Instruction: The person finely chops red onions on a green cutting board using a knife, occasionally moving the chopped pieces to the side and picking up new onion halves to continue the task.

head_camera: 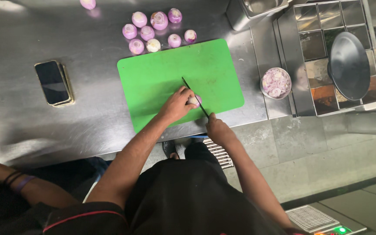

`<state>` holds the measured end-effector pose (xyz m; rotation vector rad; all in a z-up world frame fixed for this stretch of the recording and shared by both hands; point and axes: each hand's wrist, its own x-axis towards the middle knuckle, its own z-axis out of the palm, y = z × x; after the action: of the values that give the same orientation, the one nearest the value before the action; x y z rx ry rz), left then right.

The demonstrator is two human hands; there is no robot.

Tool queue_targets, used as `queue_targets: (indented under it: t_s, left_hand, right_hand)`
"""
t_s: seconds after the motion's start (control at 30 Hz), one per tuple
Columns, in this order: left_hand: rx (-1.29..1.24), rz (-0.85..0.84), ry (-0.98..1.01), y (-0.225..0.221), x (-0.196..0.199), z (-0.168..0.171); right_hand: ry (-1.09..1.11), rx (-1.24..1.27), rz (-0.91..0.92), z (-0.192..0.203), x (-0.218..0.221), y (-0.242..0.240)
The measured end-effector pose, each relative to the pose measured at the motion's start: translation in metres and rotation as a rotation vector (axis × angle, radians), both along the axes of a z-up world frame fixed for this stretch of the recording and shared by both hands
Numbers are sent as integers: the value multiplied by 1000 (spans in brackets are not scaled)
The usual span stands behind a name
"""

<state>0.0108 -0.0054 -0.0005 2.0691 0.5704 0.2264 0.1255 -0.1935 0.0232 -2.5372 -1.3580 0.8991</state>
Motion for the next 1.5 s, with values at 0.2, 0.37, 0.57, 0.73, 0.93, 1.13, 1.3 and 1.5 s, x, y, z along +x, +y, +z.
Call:
queue_targets:
  t_s: [0.2,0.37,0.57,0.73,0.93,1.13,1.3,1.5]
  left_hand:
    - [-42,19,-20,6,-1,1]
    - [-9,16,-53,3,-2,-3]
    - [-70,45,-71,0,-4,-13]
    - [-97,52,-53,1,-3,-7]
    - [351,-128,-200,-4,-5,9]
    - [219,-7,375,-1,2,29]
    - [229,-43,-35,-3,-4,14]
    - [168,-82,81,2,5,9]
  right_hand:
    - [55,-89,-7,21,9,-13]
    - [58,-23,0,18,8,-5]
    - [64,-46,-22,8,-1,5]
    - [61,13,-4,11,9,-1]
    - [180,252,-237,52,27,-31]
    - [156,216,-214,33,15,-37]
    - [299,11,-324,30,3,-34]
    - [85,140,-125,14,1,-32]
